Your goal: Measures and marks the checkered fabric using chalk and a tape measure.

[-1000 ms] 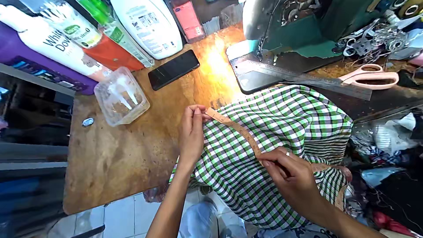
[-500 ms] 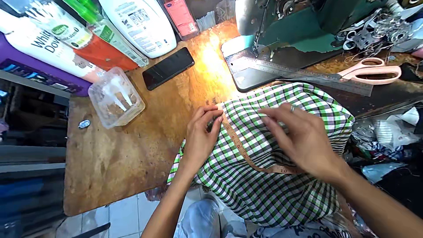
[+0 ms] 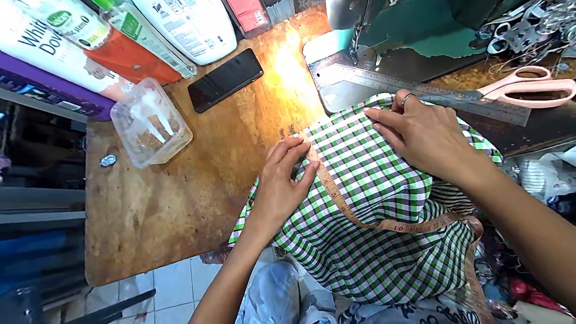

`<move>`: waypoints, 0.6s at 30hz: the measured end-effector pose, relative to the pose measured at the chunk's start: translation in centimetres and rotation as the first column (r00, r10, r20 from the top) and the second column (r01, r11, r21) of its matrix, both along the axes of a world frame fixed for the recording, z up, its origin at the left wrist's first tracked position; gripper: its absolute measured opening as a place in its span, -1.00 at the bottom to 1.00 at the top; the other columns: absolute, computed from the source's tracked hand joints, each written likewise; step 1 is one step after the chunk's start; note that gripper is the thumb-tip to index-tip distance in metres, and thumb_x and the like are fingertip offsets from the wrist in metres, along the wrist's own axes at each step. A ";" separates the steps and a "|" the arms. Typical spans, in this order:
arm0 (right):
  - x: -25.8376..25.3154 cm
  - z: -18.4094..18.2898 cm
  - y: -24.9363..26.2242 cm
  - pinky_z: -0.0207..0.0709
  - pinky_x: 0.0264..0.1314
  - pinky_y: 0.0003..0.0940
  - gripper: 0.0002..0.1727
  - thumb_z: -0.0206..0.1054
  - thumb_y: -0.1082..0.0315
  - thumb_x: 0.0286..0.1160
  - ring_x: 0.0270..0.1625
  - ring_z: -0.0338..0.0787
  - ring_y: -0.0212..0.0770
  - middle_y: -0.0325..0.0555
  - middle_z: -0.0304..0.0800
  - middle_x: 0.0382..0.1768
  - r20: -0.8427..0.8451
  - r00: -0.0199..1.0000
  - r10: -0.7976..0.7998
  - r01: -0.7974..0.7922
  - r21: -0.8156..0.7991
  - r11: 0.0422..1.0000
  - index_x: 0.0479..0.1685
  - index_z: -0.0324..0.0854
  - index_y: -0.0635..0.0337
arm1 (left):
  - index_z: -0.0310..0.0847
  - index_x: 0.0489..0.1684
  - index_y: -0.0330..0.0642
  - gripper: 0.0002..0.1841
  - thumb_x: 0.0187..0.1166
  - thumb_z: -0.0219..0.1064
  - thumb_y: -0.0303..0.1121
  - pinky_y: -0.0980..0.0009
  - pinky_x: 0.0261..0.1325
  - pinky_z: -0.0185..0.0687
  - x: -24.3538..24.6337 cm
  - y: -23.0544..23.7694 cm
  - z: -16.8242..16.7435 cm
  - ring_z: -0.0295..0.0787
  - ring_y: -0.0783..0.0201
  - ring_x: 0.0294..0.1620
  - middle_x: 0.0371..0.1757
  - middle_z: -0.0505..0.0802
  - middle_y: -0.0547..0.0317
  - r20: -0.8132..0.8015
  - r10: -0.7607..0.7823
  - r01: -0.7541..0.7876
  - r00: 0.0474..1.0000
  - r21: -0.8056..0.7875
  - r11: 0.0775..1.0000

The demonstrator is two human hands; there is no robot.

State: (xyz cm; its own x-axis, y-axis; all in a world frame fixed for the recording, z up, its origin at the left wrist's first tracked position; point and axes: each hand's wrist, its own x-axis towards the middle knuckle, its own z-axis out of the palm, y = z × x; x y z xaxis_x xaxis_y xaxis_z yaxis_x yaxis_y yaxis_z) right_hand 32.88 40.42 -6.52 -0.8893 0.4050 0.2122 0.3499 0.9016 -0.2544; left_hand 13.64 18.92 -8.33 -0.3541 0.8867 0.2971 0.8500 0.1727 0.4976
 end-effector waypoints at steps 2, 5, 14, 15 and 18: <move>0.3 -0.1 -0.1 0.43 -0.43 0.12 -0.56 0.04 0.11 0.84 -0.34 0.71 0.22 0.27 0.64 0.00 -0.025 1.000 0.001 -0.001 -0.006 1.000 0.50 0.69 -0.11 | 0.75 0.29 -0.20 -0.57 0.63 0.35 -0.10 0.25 0.45 0.54 0.0 -0.1 0.0 0.65 0.11 0.45 0.42 0.75 -0.02 -0.011 0.007 -0.007 1.000 -0.006 1.000; 0.4 0.0 -0.2 0.44 -0.42 0.11 -0.58 0.09 0.14 0.82 -0.34 0.71 0.21 0.26 0.63 0.00 -0.035 0.999 -0.001 0.001 -0.013 1.000 0.46 0.71 -0.04 | 0.75 0.30 -0.20 -0.58 0.63 0.35 -0.12 0.21 0.48 0.51 -0.2 0.0 0.0 0.64 0.10 0.46 0.45 0.74 0.01 -0.013 0.002 -0.003 1.000 -0.014 1.000; 2.1 2.2 -7.6 0.24 -0.76 -0.26 -0.60 0.31 0.43 0.42 -0.60 0.56 -0.12 0.07 0.64 -0.13 -0.177 0.950 0.256 -0.262 -0.010 0.965 0.23 0.82 0.06 | 0.74 0.35 -0.17 -0.58 0.63 0.33 -0.14 0.19 0.54 0.44 -0.3 0.0 0.3 0.58 0.09 0.54 0.50 0.72 0.07 0.009 -0.005 0.005 1.000 -0.047 0.999; 2.2 1.7 -8.3 0.27 -0.75 -0.30 -0.63 0.34 0.43 0.41 -0.58 0.59 -0.13 0.06 0.68 -0.11 -0.187 0.932 0.309 -0.315 -0.004 0.949 0.19 0.82 0.06 | 0.73 0.36 -0.17 -0.57 0.64 0.33 -0.14 0.19 0.56 0.42 -0.3 0.0 0.3 0.56 0.09 0.55 0.51 0.72 0.07 0.007 -0.009 0.009 1.000 -0.049 0.999; 2.1 0.3 -10.0 0.34 -0.72 -0.35 -0.67 0.26 0.48 0.57 -0.55 0.67 -0.15 0.09 0.80 0.10 -0.178 0.909 0.376 -0.378 0.026 0.925 0.19 0.82 0.06 | 0.72 0.38 -0.17 -0.57 0.66 0.30 -0.14 0.19 0.60 0.37 -0.4 0.1 0.4 0.53 0.09 0.59 0.52 0.71 0.09 0.002 -0.025 0.025 1.000 -0.045 0.999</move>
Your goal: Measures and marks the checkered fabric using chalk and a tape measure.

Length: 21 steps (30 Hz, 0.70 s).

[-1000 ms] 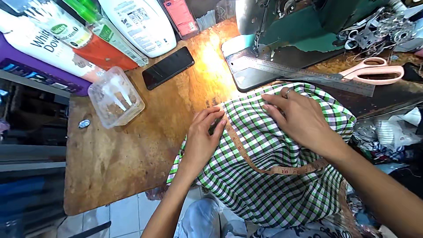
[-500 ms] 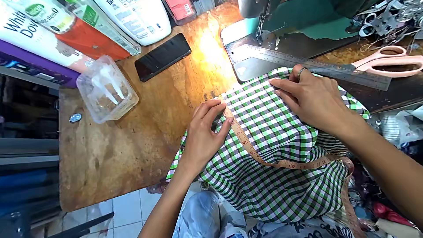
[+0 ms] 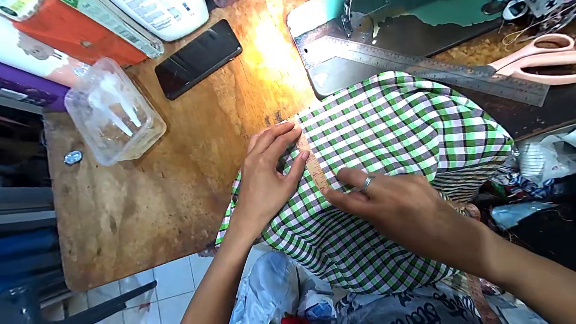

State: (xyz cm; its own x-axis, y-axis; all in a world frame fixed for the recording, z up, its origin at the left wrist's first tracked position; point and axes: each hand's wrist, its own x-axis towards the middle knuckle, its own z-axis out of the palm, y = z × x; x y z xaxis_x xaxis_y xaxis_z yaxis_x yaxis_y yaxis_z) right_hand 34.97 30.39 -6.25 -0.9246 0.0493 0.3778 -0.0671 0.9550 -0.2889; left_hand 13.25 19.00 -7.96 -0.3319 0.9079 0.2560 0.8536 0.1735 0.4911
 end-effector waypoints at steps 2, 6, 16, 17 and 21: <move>0.1 -0.6 -0.8 0.32 -0.71 -0.36 -0.64 0.20 0.54 0.60 -0.56 0.64 -0.16 0.09 0.78 0.22 0.003 1.000 0.021 -0.021 0.006 1.000 0.23 0.79 0.09 | 0.71 0.39 -0.16 -0.57 0.67 0.29 -0.15 0.20 0.59 0.38 0.1 0.0 0.1 0.52 0.09 0.60 0.53 0.70 0.10 0.000 -0.002 0.002 1.000 -0.001 1.000; 0.4 -1.2 -1.5 0.30 -0.69 -0.37 -0.65 0.18 0.54 0.63 -0.56 0.61 -0.21 0.06 0.76 0.36 -0.011 1.000 0.007 -0.006 0.059 0.998 0.24 0.77 0.13 | 0.70 0.40 -0.16 -0.58 0.68 0.27 -0.16 0.20 0.59 0.36 0.2 -0.1 0.3 0.50 0.09 0.61 0.54 0.69 0.12 0.006 -0.010 0.010 1.000 -0.004 1.000; 1.1 -2.1 -1.6 0.42 -0.61 -0.38 -0.73 0.22 0.41 0.69 -0.51 0.70 -0.18 0.08 0.85 0.19 -0.075 0.997 -0.005 0.000 -0.068 0.998 0.14 0.82 0.12 | 0.66 0.45 -0.15 -0.47 0.61 0.32 -0.03 0.11 0.63 0.27 0.3 -0.3 0.8 0.41 0.02 0.66 0.59 0.64 0.12 0.017 -0.031 0.032 0.999 -0.049 0.998; 1.2 -2.0 -1.6 0.44 -0.60 -0.38 -0.73 0.22 0.40 0.70 -0.49 0.72 -0.18 0.08 0.85 0.20 -0.062 0.998 -0.005 0.000 -0.079 0.997 0.14 0.83 0.10 | 0.64 0.47 -0.14 -0.45 0.60 0.32 -0.01 0.10 0.64 0.26 0.3 -0.4 0.9 0.39 0.01 0.67 0.60 0.62 0.12 0.017 -0.036 0.037 0.999 -0.061 0.997; 1.4 -0.5 -1.4 0.43 -0.65 -0.40 -0.70 0.20 0.38 0.66 -0.48 0.70 -0.23 -0.01 0.81 0.07 0.050 0.998 -0.025 0.032 -0.151 0.988 0.11 0.85 0.03 | 0.62 0.49 -0.13 -0.43 0.58 0.33 0.01 0.08 0.64 0.24 0.3 -0.5 0.9 0.38 -0.01 0.66 0.61 0.61 0.12 0.007 -0.052 0.053 0.999 -0.064 0.997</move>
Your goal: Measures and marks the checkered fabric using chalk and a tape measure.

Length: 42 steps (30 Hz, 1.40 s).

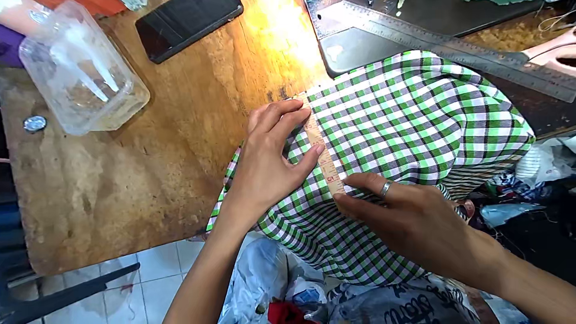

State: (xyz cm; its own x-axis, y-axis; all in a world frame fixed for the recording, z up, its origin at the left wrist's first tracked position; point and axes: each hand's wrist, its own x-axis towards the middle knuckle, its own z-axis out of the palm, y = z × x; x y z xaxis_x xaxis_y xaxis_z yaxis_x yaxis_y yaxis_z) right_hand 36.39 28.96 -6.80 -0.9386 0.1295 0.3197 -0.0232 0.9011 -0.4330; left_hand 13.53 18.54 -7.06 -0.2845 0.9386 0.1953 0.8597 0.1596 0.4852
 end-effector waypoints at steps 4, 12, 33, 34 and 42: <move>0.3 3.9 1.8 0.45 -0.52 -0.42 -0.75 0.14 0.15 0.64 -0.38 0.64 -0.33 -0.26 0.60 -0.23 0.240 0.967 -0.089 0.112 -0.086 0.990 0.01 0.70 -0.02 | 0.63 0.47 -0.17 -0.44 0.58 0.34 -0.02 0.08 0.59 0.27 0.0 0.0 -0.2 0.44 -0.03 0.60 0.58 0.63 0.06 -0.014 -0.017 0.017 1.000 0.024 1.000; -2.1 6.0 4.8 0.59 -0.12 -0.65 -0.72 0.28 0.36 0.48 -0.07 0.68 -0.51 -0.31 0.69 0.06 0.216 0.974 -0.073 0.125 -0.238 0.963 0.09 0.78 -0.05 | 0.56 0.53 -0.19 -0.31 0.49 0.39 0.09 0.00 0.56 0.27 0.5 0.3 0.0 0.35 -0.13 0.64 0.63 0.57 0.03 0.001 -0.008 0.008 1.000 0.001 1.000; -3.7 3.8 5.0 0.75 -0.09 -0.68 -0.78 0.39 0.44 0.52 -0.14 0.83 -0.54 -0.28 0.85 -0.14 -0.018 0.983 -0.184 0.150 -0.508 0.848 0.09 0.74 0.20 | 0.56 0.55 -0.16 -0.28 0.48 0.39 0.13 0.07 0.56 0.29 0.4 0.4 -0.6 0.38 -0.08 0.62 0.59 0.59 0.02 -0.016 0.011 -0.011 1.000 0.037 0.999; -3.7 3.8 5.0 0.75 -0.10 -0.69 -0.81 0.39 0.45 0.51 -0.14 0.83 -0.54 -0.27 0.84 -0.14 -0.020 0.983 -0.182 0.146 -0.514 0.845 0.05 0.74 0.19 | 0.56 0.55 -0.15 -0.28 0.49 0.38 0.13 0.07 0.56 0.29 0.4 0.3 -0.6 0.37 -0.08 0.63 0.60 0.59 0.03 -0.017 0.011 -0.011 1.000 0.031 0.999; -4.8 3.7 6.1 0.67 -0.02 -0.70 -0.92 0.41 0.43 0.50 -0.13 0.79 -0.60 -0.33 0.85 -0.21 -0.034 0.999 0.014 -0.027 -0.417 0.909 -0.12 0.74 0.15 | 0.54 0.57 -0.17 -0.27 0.49 0.38 0.13 0.04 0.54 0.28 0.4 0.2 -0.5 0.35 -0.11 0.62 0.63 0.55 0.02 -0.009 -0.006 0.006 1.000 0.016 1.000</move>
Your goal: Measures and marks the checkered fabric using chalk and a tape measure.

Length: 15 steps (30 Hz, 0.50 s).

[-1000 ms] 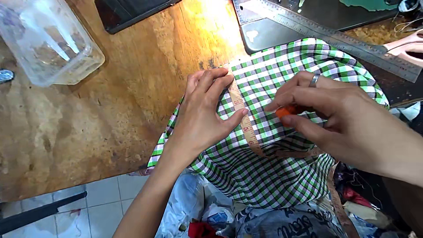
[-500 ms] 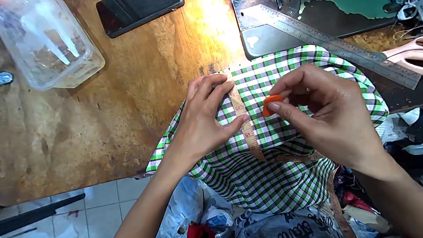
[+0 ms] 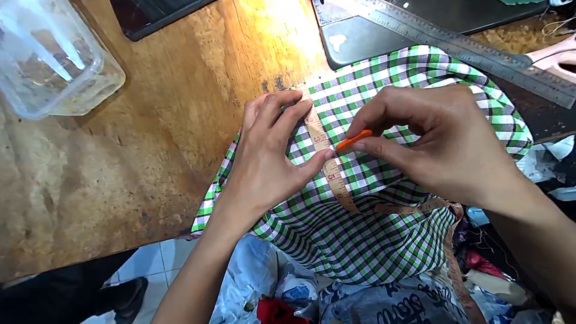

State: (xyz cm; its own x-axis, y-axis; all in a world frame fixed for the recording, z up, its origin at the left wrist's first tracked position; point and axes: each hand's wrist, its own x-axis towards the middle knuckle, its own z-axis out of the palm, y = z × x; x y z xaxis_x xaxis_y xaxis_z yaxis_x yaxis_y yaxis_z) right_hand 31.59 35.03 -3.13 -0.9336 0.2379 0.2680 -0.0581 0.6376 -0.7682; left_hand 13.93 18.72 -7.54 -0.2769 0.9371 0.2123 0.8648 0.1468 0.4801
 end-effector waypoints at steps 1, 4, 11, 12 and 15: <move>-0.1 0.0 0.1 0.65 -0.02 -0.70 -0.91 0.40 0.44 0.51 -0.14 0.78 -0.59 -0.32 0.85 -0.22 -0.001 0.999 0.044 -0.044 0.038 0.998 -0.12 0.76 0.15 | 0.53 0.58 -0.17 -0.26 0.46 0.39 0.12 0.03 0.54 0.28 0.0 0.0 0.0 0.34 -0.11 0.62 0.63 0.55 0.01 0.002 -0.006 0.006 1.000 -0.003 1.000; -0.4 -0.1 0.2 0.60 -0.07 -0.67 -0.87 0.34 0.44 0.54 -0.15 0.77 -0.54 -0.28 0.86 -0.22 0.042 0.992 0.123 -0.128 0.174 0.976 -0.11 0.80 0.11 | 0.48 0.62 -0.17 -0.20 0.40 0.40 0.13 0.01 0.55 0.26 -0.3 -0.1 0.3 0.31 -0.12 0.64 0.66 0.50 -0.01 0.018 -0.027 0.028 0.999 -0.041 0.999; -0.4 -0.6 -0.1 0.43 -0.29 -0.49 -0.83 0.27 0.41 0.59 -0.31 0.66 -0.36 -0.23 0.74 -0.35 0.112 0.987 0.113 -0.145 0.343 0.928 -0.15 0.82 0.10 | 0.36 0.72 -0.12 -0.02 0.29 0.39 0.31 0.00 0.60 0.21 -0.6 -0.3 0.8 0.19 -0.11 0.72 0.75 0.37 0.02 0.027 -0.054 0.057 0.998 -0.131 0.990; -0.3 -0.7 -0.2 0.46 -0.27 -0.51 -0.82 0.26 0.41 0.61 -0.30 0.68 -0.37 -0.22 0.75 -0.34 0.105 0.989 0.108 -0.138 0.353 0.925 -0.15 0.82 0.10 | 0.34 0.73 -0.12 -0.01 0.28 0.38 0.32 -0.01 0.61 0.20 -0.5 -0.3 0.8 0.18 -0.12 0.73 0.76 0.35 0.01 0.026 -0.057 0.060 0.998 -0.139 0.988; -0.3 -1.0 -0.3 0.50 -0.24 -0.49 -0.81 0.25 0.44 0.60 -0.26 0.72 -0.33 -0.17 0.76 -0.31 0.071 0.992 0.101 -0.120 0.359 0.926 -0.13 0.82 0.14 | 0.33 0.74 -0.13 0.02 0.25 0.40 0.32 -0.01 0.60 0.22 -0.5 -0.3 0.8 0.18 -0.13 0.72 0.76 0.34 -0.01 0.018 -0.059 0.061 0.998 -0.145 0.988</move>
